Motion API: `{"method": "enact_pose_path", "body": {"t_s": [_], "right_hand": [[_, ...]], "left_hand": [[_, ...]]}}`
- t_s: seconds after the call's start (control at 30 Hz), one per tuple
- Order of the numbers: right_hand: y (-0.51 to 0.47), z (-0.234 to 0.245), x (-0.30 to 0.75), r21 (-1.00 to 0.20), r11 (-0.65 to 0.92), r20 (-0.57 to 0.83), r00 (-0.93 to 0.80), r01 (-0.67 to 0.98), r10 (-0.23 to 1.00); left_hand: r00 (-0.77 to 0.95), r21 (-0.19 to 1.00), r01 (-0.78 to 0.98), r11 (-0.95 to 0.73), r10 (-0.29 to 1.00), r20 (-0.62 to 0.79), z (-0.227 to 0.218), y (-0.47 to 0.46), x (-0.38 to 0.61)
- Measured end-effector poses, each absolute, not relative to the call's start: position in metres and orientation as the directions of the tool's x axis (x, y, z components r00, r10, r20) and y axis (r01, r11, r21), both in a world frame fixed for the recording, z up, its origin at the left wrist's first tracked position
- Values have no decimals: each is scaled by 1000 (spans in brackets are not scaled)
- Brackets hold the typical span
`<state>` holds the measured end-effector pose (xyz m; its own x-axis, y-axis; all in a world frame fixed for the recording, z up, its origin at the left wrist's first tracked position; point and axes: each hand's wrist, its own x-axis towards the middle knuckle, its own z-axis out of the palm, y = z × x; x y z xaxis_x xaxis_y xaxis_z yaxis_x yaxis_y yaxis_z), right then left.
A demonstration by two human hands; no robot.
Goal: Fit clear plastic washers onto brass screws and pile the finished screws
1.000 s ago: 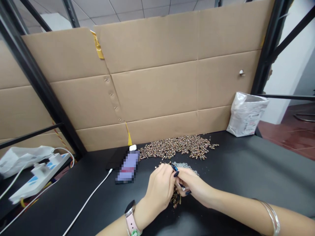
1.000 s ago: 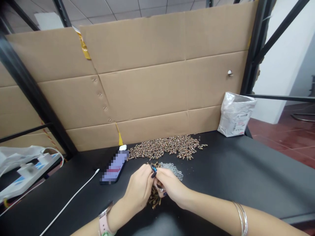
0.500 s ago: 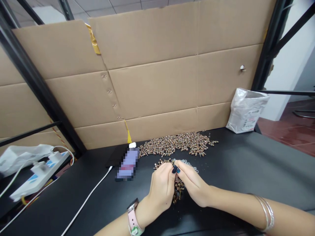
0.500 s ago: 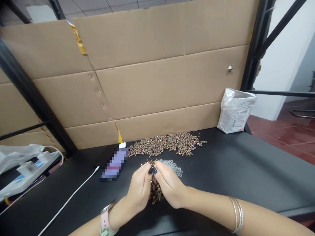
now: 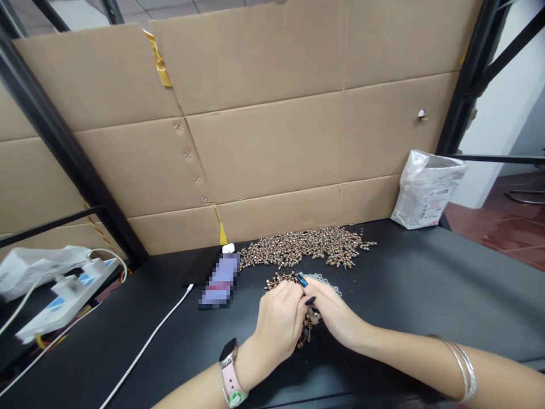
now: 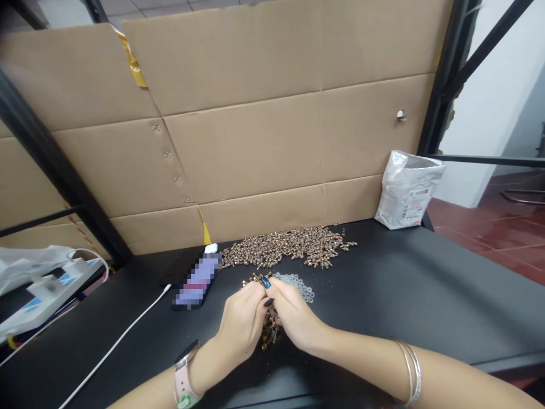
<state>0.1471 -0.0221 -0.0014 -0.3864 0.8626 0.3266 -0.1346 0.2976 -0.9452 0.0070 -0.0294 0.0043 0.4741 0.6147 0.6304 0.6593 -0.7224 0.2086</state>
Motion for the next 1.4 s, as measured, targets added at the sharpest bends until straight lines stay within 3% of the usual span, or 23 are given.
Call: {"method": "enact_pose_path", "body": {"t_s": [0.1, 0.27, 0.47, 0.67, 0.8, 0.97, 1.03, 1.13, 1.2, 1.27, 1.4], "right_hand": [[-24, -5, 148, -965, 215, 259, -402, -151, 878], [-26, -7, 152, -926, 375, 358, -365, -26, 859], [-28, -4, 154, -926, 375, 359, -395, -38, 846], [-19, 0, 151, -968, 171, 235, -429, -183, 872], [-17, 4, 150, -963, -44, 96, -493, -265, 865], [-23, 5, 151, -938, -112, 78, -514, -327, 854], [-24, 5, 153, -959, -38, 124, -534, -281, 837], [-22, 8, 158, -949, 307, 298, -526, -73, 796], [-20, 12, 162, -827, 558, 446, -521, 70, 728], [-15, 16, 166, -687, 712, 565, -510, 146, 649], [-1, 22, 178, -526, 806, 656, -474, 272, 588]], "left_hand": [[438, 240, 652, -719, 616, 654, 2, -28, 9], [393, 303, 623, -721, 624, 675, 0, -27, 12], [399, 283, 626, -727, 610, 684, 2, -27, 10], [500, 100, 652, -752, 525, 689, 6, -26, 7], [500, 99, 676, -730, 553, 667, 12, -28, 8], [464, 142, 690, -709, 585, 665, 14, -30, 6], [447, 192, 675, -712, 602, 662, 12, -30, 5], [397, 335, 621, -708, 653, 645, 9, -30, 6], [355, 444, 573, -690, 696, 624, 9, -30, 7], [290, 548, 531, -646, 746, 599, 10, -30, 7], [160, 635, 574, -517, 832, 532, 14, -23, -1]]}}
